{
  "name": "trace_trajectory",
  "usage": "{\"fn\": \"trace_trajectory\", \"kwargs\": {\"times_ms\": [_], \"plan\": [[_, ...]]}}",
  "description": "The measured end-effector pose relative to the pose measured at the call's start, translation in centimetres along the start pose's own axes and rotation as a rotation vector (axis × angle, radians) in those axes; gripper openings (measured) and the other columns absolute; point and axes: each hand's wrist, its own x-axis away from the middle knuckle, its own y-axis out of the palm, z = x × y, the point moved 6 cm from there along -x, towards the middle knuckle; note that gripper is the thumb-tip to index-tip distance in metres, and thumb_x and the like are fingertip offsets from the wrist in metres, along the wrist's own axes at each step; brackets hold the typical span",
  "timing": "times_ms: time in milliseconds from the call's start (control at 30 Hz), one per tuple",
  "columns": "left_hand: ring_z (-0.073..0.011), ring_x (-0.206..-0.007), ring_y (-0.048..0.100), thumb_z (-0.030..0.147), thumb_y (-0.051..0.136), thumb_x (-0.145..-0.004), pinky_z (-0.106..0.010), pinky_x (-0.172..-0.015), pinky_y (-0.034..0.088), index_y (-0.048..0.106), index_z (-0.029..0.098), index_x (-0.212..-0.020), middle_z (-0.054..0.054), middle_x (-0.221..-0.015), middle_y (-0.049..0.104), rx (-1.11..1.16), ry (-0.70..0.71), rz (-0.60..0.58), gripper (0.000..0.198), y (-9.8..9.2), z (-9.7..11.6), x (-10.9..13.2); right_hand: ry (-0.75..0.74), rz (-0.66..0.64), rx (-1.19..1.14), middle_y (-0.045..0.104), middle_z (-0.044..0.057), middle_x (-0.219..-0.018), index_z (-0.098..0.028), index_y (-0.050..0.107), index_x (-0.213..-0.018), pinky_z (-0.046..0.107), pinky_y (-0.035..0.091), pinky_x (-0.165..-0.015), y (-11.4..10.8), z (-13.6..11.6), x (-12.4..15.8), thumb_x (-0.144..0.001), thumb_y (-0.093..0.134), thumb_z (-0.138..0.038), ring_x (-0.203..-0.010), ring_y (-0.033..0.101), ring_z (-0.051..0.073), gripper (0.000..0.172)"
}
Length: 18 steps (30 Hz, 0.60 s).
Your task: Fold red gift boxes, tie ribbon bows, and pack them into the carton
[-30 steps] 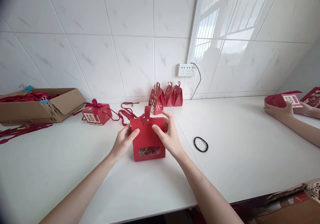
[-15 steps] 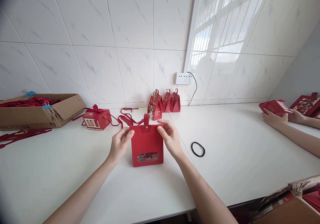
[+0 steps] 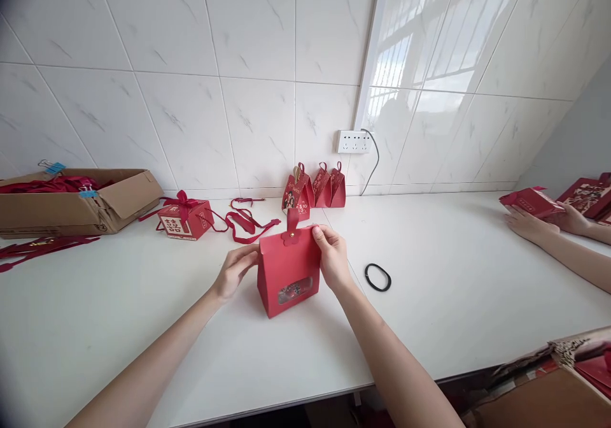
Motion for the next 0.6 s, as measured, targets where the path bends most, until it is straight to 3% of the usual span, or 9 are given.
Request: {"fn": "trace_trajectory", "kwargs": {"times_ms": [133, 200, 333, 400, 500, 600], "plan": [[-0.0287, -0.109, 0.059, 0.055, 0.054, -0.083, -0.038, -0.088, 0.047, 0.061, 0.022, -0.122, -0.011, -0.12, 0.064, 0.084, -0.062, -0.257, 0.052, 2.8, 0.0, 0.7, 0.05, 0.036, -0.065, 0.064, 0.0, -0.072, -0.021, 0.062, -0.076, 0.028, 0.045, -0.06, 0.1, 0.6, 0.1, -0.069, 0.069, -0.056, -0.064, 0.056, 0.015, 0.036], [-0.0293, -0.112, 0.058, 0.062, 0.053, -0.08, -0.037, -0.09, 0.047, 0.057, 0.021, -0.125, -0.012, -0.125, 0.061, 0.119, -0.027, -0.258, 0.061, 3.6, 0.5, 0.9, 0.023, 0.114, -0.018, 0.064, -0.001, -0.073, -0.022, 0.06, -0.084, 0.028, 0.046, -0.06, -0.2, 0.5, 0.2, -0.07, 0.068, -0.055, -0.063, 0.056, 0.015, 0.037], [-0.0277, -0.112, 0.058, 0.061, 0.057, -0.078, -0.036, -0.092, 0.048, 0.06, 0.019, -0.118, -0.012, -0.123, 0.062, 0.037, 0.057, 0.03, 0.058, 2.5, 1.4, 0.5, -0.105, 0.283, 0.128, 0.066, 0.001, -0.086, -0.022, 0.056, -0.085, 0.03, 0.049, -0.071, -0.9, -0.5, 0.8, -0.073, 0.066, -0.053, -0.079, 0.061, 0.017, 0.035], [-0.0254, -0.111, 0.058, 0.053, 0.059, -0.08, -0.034, -0.091, 0.048, 0.059, 0.019, -0.117, -0.01, -0.12, 0.063, -0.087, 0.075, 0.182, 0.05, 1.5, 1.7, 0.4, -0.177, 0.272, 0.185, 0.066, 0.003, -0.09, -0.021, 0.054, -0.086, 0.033, 0.049, -0.077, -0.6, -1.0, 1.1, -0.074, 0.066, -0.051, -0.086, 0.062, 0.018, 0.034], [-0.0218, -0.1, 0.061, 0.048, 0.051, -0.087, -0.031, -0.085, 0.05, 0.06, 0.019, -0.112, -0.007, -0.105, 0.067, -0.21, 0.059, 0.346, 0.039, 0.0, 1.7, 0.4, -0.245, 0.087, 0.226, 0.066, 0.005, -0.095, -0.022, 0.055, -0.094, 0.037, 0.051, -0.082, 0.9, -1.2, 1.5, -0.075, 0.067, -0.047, -0.092, 0.063, 0.019, 0.034], [-0.0209, -0.093, 0.062, 0.048, 0.053, -0.086, -0.03, -0.08, 0.051, 0.06, 0.02, -0.104, -0.005, -0.094, 0.066, -0.238, 0.032, 0.371, 0.035, -0.6, 1.4, 0.4, -0.245, -0.098, 0.228, 0.067, 0.007, -0.102, -0.023, 0.053, -0.109, 0.039, 0.052, -0.085, 2.3, -0.6, 1.9, -0.081, 0.063, -0.043, -0.099, 0.063, 0.02, 0.035]]}}
